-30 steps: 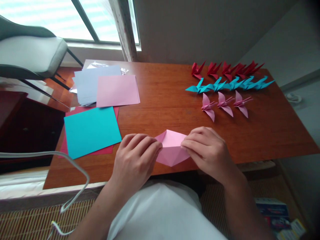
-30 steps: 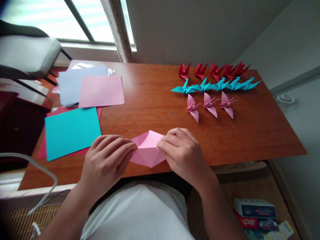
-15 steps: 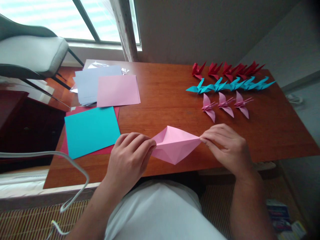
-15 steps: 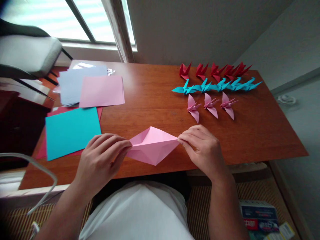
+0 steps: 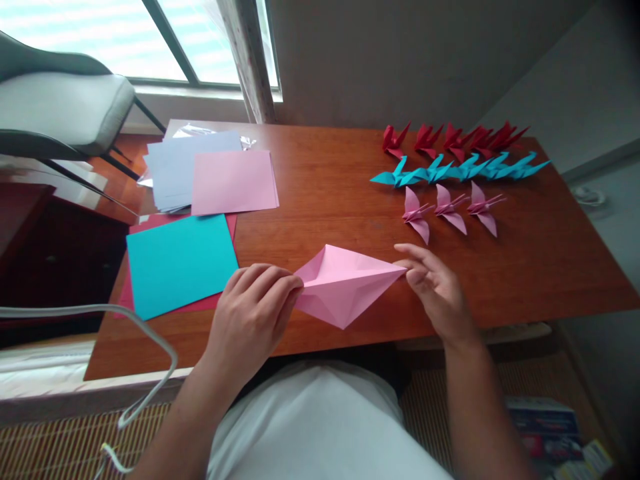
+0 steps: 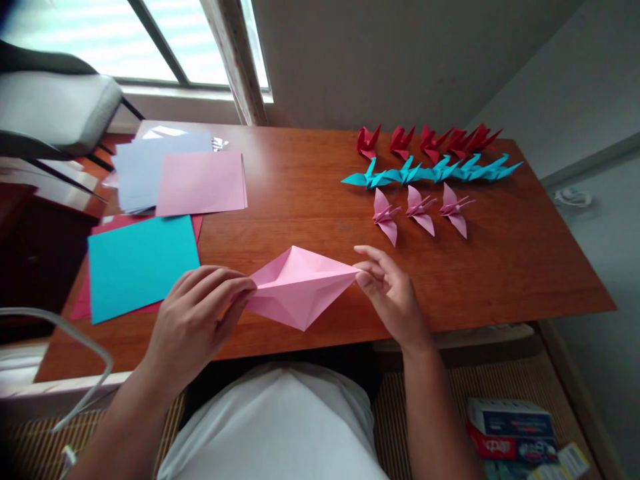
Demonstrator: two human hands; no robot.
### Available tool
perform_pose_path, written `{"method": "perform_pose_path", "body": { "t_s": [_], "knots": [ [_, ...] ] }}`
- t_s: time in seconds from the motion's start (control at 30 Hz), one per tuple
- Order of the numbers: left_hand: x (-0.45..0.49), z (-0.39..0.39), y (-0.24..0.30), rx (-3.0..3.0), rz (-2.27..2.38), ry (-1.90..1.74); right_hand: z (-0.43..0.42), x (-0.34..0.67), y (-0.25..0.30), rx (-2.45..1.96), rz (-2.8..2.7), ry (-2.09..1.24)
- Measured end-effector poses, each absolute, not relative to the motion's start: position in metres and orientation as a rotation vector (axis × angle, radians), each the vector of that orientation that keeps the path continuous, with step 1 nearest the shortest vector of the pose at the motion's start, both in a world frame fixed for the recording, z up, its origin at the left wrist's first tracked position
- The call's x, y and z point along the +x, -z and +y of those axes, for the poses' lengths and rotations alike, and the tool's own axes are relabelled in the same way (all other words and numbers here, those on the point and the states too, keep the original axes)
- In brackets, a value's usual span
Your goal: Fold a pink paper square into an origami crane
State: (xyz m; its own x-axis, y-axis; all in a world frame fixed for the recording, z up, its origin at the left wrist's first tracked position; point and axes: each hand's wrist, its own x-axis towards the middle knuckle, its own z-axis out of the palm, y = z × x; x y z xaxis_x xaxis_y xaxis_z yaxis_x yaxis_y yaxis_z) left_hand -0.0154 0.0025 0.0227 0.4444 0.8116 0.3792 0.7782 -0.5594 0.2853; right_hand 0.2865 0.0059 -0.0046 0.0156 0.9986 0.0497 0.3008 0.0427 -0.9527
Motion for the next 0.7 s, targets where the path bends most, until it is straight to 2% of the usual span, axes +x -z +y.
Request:
{"method": "perform_pose_path", "body": {
  "t_s": [0.33,0.47,0.57,0.7],
  "knots": [
    [-0.027,0.008,-0.019,2.580,1.465,-0.749,0.005,0.262,0.021,-1.397,-1.169,-0.914],
    [-0.036,0.008,-0.011,2.486,1.619,-0.792,0.005,0.268,0.026,-1.448,-1.077,-0.970],
    [-0.035,0.004,-0.003,2.184,1.720,-0.783,0.004,0.268,0.029,-1.476,-1.004,-1.063],
    [-0.027,0.001,0.000,1.602,1.504,-0.840,0.002,0.265,0.029,-1.472,-0.975,-1.083]
  ]
}}
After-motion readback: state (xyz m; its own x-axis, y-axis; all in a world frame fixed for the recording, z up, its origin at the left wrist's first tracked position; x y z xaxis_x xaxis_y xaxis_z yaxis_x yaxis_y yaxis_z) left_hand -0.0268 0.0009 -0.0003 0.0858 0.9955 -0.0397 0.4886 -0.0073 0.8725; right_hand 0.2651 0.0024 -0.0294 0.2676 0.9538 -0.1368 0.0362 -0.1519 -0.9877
